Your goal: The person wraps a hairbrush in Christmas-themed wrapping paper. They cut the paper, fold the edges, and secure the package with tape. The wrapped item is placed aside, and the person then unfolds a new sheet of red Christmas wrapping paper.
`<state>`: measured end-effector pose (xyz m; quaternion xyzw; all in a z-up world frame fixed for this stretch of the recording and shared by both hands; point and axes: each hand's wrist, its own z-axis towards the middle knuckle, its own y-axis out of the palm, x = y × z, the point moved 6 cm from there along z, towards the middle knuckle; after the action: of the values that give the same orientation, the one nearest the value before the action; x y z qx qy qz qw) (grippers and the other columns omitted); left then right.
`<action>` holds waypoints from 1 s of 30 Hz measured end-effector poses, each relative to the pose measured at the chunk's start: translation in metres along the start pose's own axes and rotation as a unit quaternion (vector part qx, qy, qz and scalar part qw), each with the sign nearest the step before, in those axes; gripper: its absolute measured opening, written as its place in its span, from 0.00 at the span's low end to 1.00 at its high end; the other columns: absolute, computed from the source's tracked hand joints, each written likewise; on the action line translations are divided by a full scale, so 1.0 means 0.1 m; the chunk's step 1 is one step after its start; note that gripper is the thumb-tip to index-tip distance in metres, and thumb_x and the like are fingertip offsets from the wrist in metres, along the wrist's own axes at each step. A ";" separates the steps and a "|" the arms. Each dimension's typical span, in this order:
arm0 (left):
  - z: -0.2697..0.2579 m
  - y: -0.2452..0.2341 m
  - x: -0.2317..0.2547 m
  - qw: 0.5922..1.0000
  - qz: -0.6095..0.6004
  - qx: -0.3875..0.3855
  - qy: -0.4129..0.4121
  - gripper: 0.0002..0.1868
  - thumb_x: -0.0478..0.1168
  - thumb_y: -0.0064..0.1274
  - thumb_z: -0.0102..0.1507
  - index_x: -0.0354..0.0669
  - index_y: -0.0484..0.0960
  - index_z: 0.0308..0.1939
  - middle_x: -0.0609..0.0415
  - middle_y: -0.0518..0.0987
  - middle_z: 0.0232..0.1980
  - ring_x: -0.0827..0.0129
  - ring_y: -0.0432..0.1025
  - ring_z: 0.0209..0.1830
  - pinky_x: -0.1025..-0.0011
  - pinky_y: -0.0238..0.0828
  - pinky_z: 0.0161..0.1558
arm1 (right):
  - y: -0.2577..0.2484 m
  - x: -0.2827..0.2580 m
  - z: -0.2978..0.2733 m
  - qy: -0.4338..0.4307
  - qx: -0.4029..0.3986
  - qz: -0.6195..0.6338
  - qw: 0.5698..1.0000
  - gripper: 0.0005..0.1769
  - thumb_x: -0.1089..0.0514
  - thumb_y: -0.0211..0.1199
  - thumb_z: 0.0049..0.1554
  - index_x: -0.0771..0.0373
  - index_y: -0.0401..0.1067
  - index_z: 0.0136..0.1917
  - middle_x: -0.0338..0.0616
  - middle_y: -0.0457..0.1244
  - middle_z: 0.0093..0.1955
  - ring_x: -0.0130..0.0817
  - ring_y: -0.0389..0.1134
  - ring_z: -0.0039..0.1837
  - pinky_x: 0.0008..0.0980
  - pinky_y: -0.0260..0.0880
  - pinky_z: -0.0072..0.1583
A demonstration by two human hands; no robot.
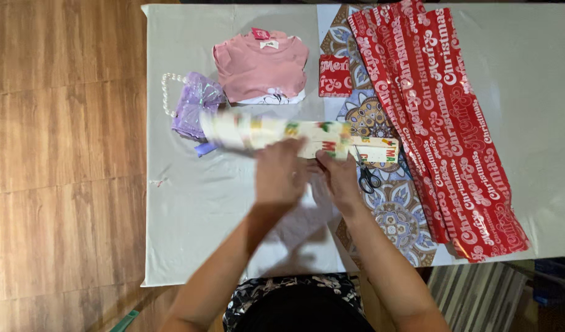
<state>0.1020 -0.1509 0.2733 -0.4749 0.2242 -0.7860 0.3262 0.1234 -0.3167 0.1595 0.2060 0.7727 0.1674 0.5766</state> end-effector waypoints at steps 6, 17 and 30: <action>-0.17 0.24 0.11 0.992 0.061 -0.009 0.111 0.27 0.32 0.56 0.55 0.51 0.80 0.60 0.48 0.79 0.60 0.51 0.70 0.64 0.53 0.66 0.63 | 0.09 -0.07 -0.18 -0.013 -0.094 -0.235 0.967 0.26 0.67 0.55 0.61 0.65 0.63 0.72 0.50 0.64 0.69 0.42 0.65 0.71 0.40 0.66 0.72; -0.34 0.21 -0.51 0.969 -0.197 -0.018 0.146 0.16 0.32 0.63 0.55 0.40 0.86 0.47 0.42 0.75 0.61 0.44 0.67 0.72 0.58 0.70 0.69 | -0.05 -0.04 -0.26 0.022 -0.136 -0.115 0.984 0.45 0.62 0.68 0.53 0.54 0.49 0.78 0.51 0.61 0.69 0.41 0.66 0.63 0.42 0.72 0.63; -0.42 0.40 -0.58 0.928 -0.359 0.047 -0.088 0.20 0.30 0.46 0.70 0.33 0.68 0.67 0.44 0.71 0.70 0.61 0.67 0.72 0.65 0.65 0.73 | -0.37 -0.10 0.25 -0.039 -0.089 -0.187 0.978 0.06 0.71 0.65 0.60 0.65 0.75 0.51 0.40 0.67 0.52 0.25 0.67 0.54 0.26 0.68 0.58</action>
<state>0.0957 -0.1350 0.1931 -0.5753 -0.0282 -0.8151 0.0628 0.1459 -0.3532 0.1427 0.0122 0.7567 0.1164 0.6432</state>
